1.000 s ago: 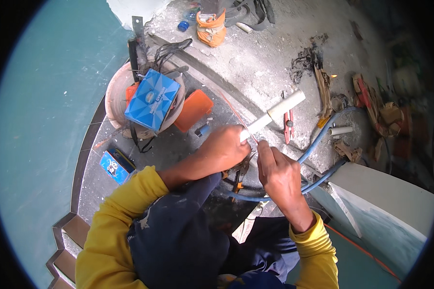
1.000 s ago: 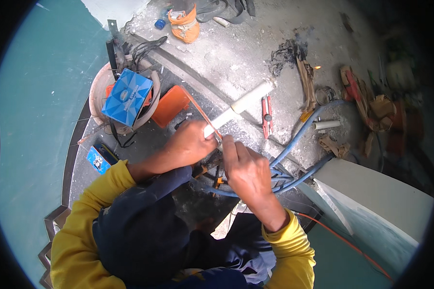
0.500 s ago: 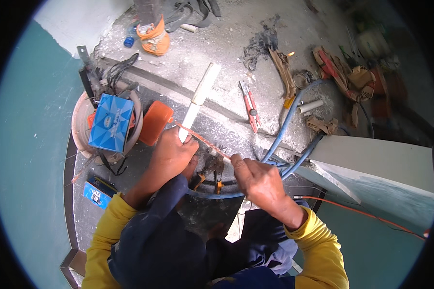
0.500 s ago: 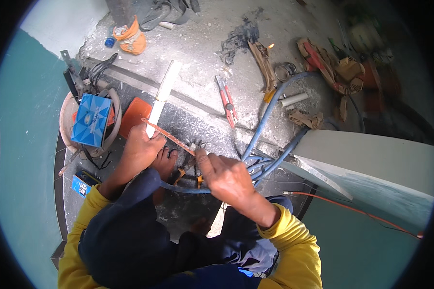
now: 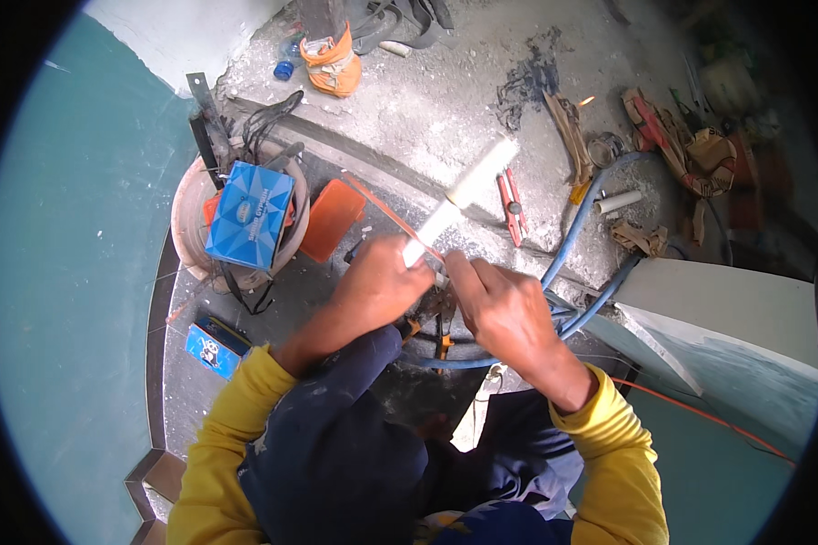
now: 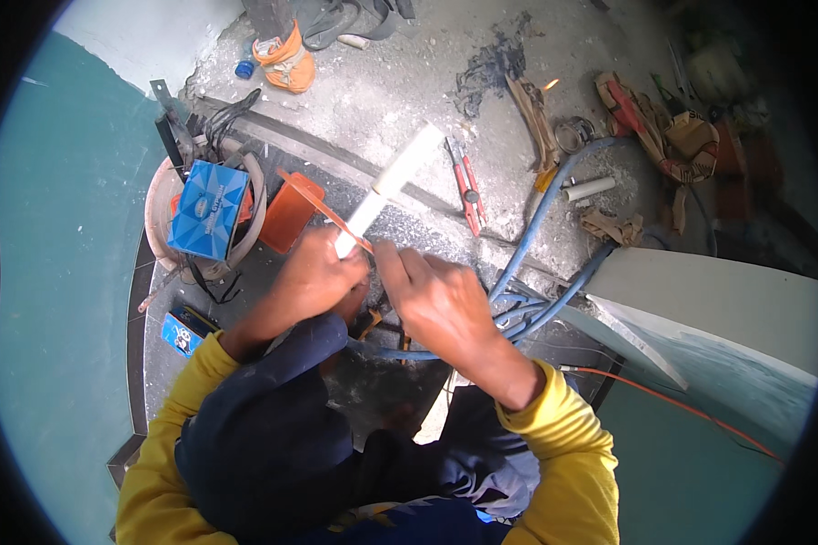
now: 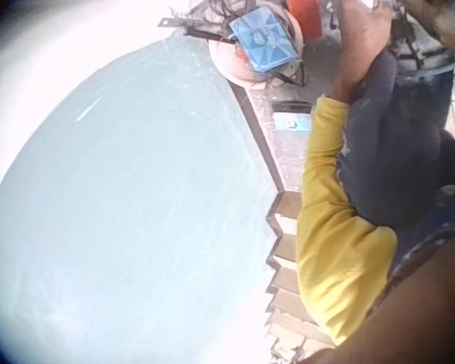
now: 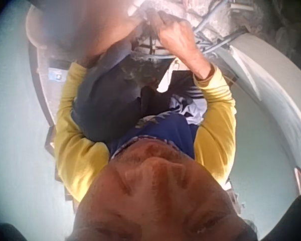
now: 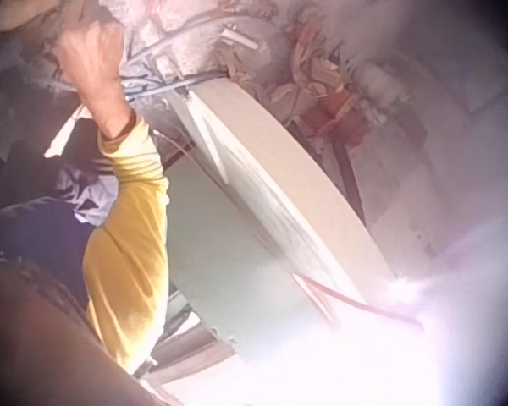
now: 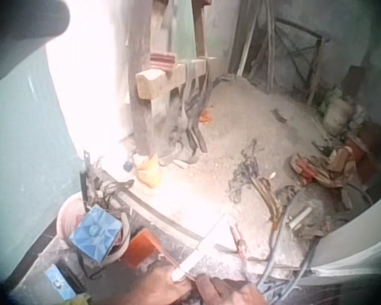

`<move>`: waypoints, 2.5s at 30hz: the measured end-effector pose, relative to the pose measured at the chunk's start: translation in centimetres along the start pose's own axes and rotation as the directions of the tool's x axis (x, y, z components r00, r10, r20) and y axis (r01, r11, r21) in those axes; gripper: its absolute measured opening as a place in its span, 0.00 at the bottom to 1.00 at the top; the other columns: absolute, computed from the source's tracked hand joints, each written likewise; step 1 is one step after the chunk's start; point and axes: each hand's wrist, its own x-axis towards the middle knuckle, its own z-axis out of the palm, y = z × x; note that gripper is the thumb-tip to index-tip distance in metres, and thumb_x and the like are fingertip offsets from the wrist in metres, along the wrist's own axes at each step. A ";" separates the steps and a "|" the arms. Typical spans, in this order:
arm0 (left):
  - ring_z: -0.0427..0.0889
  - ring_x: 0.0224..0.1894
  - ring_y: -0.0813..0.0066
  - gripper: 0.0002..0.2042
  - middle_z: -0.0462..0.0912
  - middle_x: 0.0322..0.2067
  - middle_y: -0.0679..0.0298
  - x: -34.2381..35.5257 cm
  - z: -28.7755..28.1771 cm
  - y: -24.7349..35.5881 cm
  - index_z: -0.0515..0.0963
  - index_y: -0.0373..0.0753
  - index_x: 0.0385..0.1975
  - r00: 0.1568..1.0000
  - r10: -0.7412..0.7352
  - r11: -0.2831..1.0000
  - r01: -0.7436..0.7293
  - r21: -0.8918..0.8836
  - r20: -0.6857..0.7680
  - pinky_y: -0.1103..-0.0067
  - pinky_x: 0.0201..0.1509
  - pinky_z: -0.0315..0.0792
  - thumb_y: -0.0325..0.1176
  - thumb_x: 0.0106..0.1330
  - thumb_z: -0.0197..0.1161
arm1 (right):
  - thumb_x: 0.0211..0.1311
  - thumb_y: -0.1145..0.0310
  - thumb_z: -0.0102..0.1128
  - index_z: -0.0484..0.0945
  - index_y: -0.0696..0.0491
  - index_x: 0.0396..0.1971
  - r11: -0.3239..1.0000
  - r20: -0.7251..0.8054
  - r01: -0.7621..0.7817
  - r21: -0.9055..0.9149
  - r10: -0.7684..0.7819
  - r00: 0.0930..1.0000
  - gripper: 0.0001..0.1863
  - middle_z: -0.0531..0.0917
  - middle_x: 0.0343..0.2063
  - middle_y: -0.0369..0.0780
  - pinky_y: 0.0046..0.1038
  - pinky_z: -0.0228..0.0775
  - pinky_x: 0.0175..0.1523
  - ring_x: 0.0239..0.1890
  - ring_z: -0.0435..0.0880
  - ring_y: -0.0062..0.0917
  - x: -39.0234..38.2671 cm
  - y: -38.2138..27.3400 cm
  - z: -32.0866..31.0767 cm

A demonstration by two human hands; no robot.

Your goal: The person heats the end of a blue pipe with a burning piece of paper, then uses pliers to cut the pipe. They insert a white pipe connector into the blue pipe and use a marker to mark the connector. The person then uses a lighter to heat the connector and secures it onto the blue pipe.

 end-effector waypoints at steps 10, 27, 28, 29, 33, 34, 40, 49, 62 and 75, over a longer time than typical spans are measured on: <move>0.78 0.24 0.72 0.08 0.81 0.21 0.56 -0.4 0.4 -0.2 0.78 0.29 0.30 0.994 0.111 0.994 -0.111 0.023 -0.023 0.69 0.30 0.73 0.29 0.62 0.65 | 0.54 0.77 0.62 0.78 0.64 0.55 1.000 0.005 0.006 -0.005 -0.006 1.000 0.25 0.82 0.28 0.42 0.33 0.80 0.31 0.25 0.86 0.34 -0.1 0.9 0.0; 0.83 0.25 0.62 0.10 0.81 0.23 0.47 -1.2 0.4 0.3 0.81 0.29 0.32 0.996 0.032 0.999 -0.032 -0.005 0.088 0.64 0.32 0.74 0.32 0.62 0.66 | 0.55 0.78 0.63 0.78 0.64 0.54 1.000 0.073 0.014 -0.014 -0.013 0.997 0.23 0.80 0.26 0.43 0.33 0.78 0.27 0.24 0.85 0.32 -0.1 -0.7 0.7; 0.80 0.24 0.68 0.09 0.80 0.21 0.51 -1.4 0.6 -0.3 0.80 0.29 0.31 0.996 0.024 0.998 -0.019 -0.052 0.085 0.66 0.30 0.72 0.31 0.62 0.66 | 0.55 0.78 0.62 0.79 0.64 0.54 1.000 0.045 0.020 0.009 -0.020 0.999 0.23 0.80 0.26 0.43 0.33 0.78 0.27 0.24 0.85 0.32 -0.1 -0.6 0.6; 0.77 0.23 0.73 0.09 0.80 0.20 0.54 -1.6 0.6 -0.8 0.78 0.30 0.29 0.997 0.015 0.995 -0.007 -0.099 0.081 0.69 0.29 0.70 0.30 0.62 0.66 | 0.55 0.78 0.62 0.79 0.64 0.54 0.999 0.017 0.026 0.032 -0.027 0.999 0.23 0.80 0.25 0.42 0.34 0.77 0.27 0.24 0.85 0.32 -0.3 -0.4 0.4; 0.69 0.24 0.83 0.07 0.73 0.18 0.64 -0.5 -1.5 -1.5 0.76 0.33 0.24 0.988 -0.121 0.986 0.109 -0.126 -0.092 0.73 0.27 0.66 0.27 0.61 0.64 | 0.55 0.77 0.61 0.79 0.65 0.54 1.000 0.029 -0.013 -0.011 0.013 1.000 0.24 0.80 0.25 0.42 0.34 0.77 0.26 0.25 0.86 0.32 -4.4 1.6 0.6; 0.68 0.24 0.84 0.06 0.72 0.18 0.66 -0.6 -1.4 -1.8 0.75 0.33 0.24 0.997 -0.015 0.994 0.006 -0.111 -0.076 0.74 0.27 0.65 0.26 0.62 0.63 | 0.55 0.77 0.61 0.79 0.65 0.55 1.000 0.038 -0.003 -0.011 0.004 0.999 0.24 0.80 0.24 0.42 0.34 0.77 0.26 0.24 0.85 0.32 -4.5 1.3 0.4; 0.67 0.26 0.87 0.06 0.71 0.19 0.70 -1.9 -2.3 -1.4 0.75 0.34 0.26 0.965 -0.261 0.926 0.259 -0.275 0.030 0.74 0.27 0.64 0.26 0.63 0.63 | 0.54 0.80 0.66 0.80 0.62 0.53 0.996 0.097 0.062 -0.066 -0.056 0.994 0.23 0.80 0.23 0.41 0.33 0.77 0.26 0.22 0.83 0.31 -4.0 1.6 0.2; 0.75 0.23 0.68 0.08 0.78 0.20 0.53 -1.5 -1.0 0.1 0.78 0.30 0.30 0.987 -0.158 0.976 0.153 -0.154 -0.024 0.66 0.32 0.72 0.30 0.63 0.66 | 0.56 0.77 0.62 0.78 0.61 0.53 1.000 0.062 0.021 -0.012 -0.020 0.998 0.21 0.81 0.28 0.41 0.35 0.79 0.28 0.26 0.87 0.33 0.6 -0.4 -0.3; 0.81 0.26 0.53 0.09 0.80 0.23 0.46 -2.6 -0.2 -0.4 0.79 0.29 0.31 0.994 -0.051 0.993 0.061 -0.102 0.094 0.64 0.35 0.75 0.31 0.61 0.67 | 0.55 0.79 0.61 0.79 0.64 0.56 0.999 0.086 0.040 0.020 -0.042 0.995 0.24 0.80 0.27 0.42 0.35 0.77 0.27 0.25 0.85 0.31 0.3 -0.8 1.2; 0.66 0.21 0.81 0.13 0.69 0.17 0.66 -2.2 -2.4 -1.7 0.68 0.37 0.18 0.952 -0.302 0.873 0.299 -0.386 0.053 0.72 0.26 0.63 0.29 0.61 0.65 | 0.55 0.78 0.63 0.79 0.63 0.56 0.994 0.084 0.106 0.021 -0.108 0.991 0.25 0.85 0.30 0.43 0.33 0.78 0.28 0.25 0.86 0.31 -3.3 2.8 1.1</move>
